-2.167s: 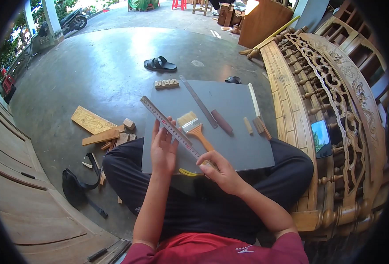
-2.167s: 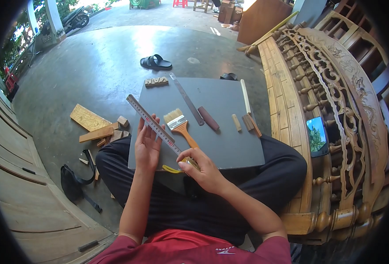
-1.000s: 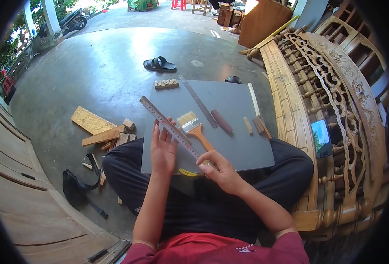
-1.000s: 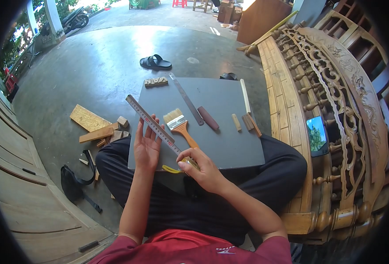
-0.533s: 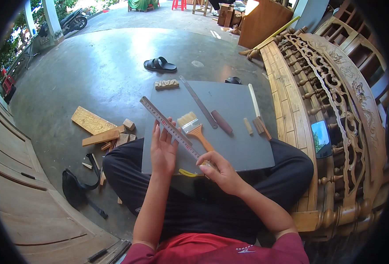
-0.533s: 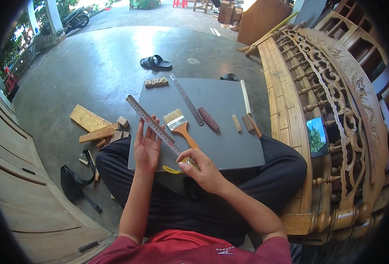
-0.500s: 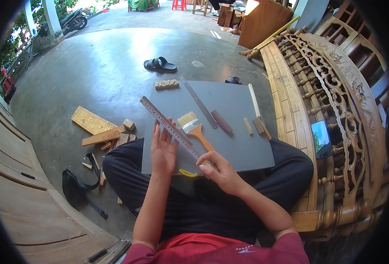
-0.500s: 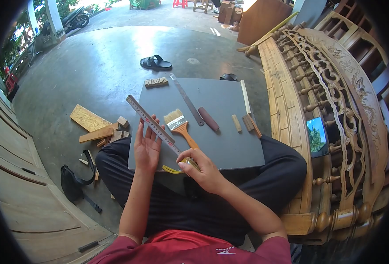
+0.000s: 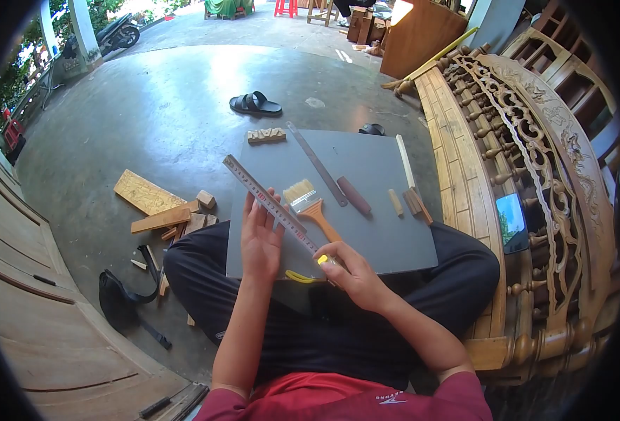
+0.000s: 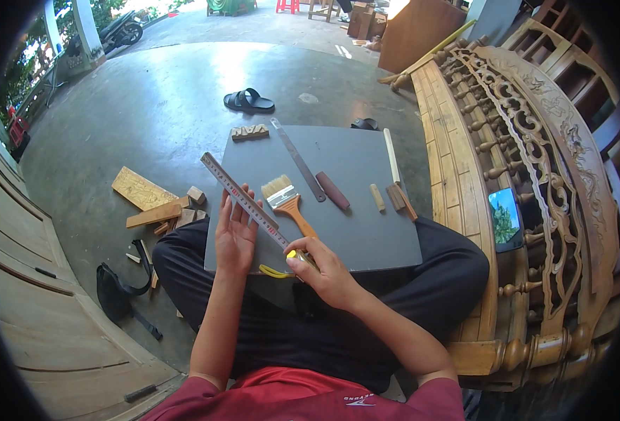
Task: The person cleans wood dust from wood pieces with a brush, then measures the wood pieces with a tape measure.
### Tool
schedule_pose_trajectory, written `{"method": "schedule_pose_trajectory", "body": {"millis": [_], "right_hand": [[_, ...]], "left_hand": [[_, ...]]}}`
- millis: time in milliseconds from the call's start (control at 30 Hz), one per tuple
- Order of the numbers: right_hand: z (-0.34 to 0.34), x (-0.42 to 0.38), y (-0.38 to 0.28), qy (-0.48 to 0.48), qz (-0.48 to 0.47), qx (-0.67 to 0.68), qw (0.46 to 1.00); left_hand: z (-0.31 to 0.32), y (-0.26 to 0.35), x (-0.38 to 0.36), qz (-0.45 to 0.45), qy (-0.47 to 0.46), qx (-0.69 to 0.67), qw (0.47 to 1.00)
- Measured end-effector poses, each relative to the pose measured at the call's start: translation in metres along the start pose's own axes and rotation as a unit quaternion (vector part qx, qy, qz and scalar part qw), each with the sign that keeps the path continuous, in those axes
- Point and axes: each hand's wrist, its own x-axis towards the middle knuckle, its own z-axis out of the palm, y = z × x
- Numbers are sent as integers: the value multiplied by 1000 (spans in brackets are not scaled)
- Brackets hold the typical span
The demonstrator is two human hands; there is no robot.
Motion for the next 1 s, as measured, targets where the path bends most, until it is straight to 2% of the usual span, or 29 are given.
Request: {"method": "schedule_pose_trajectory", "body": {"millis": [167,433,533,1000], "right_hand": [[1,1,1,4,-27,10,1000],[1,1,0,-2,-21,6,1000],[0,0,-2,-4,21,-1,1000],[-1,1,-7,3,10,-4,1000]], "left_hand": [[0,0,-1,0,-1,7,1000],[1,0,-2,4,0,12,1000],[5,1,-3,0,11,17,1000],[4,2,-3,-10,12,-3,1000]]}}
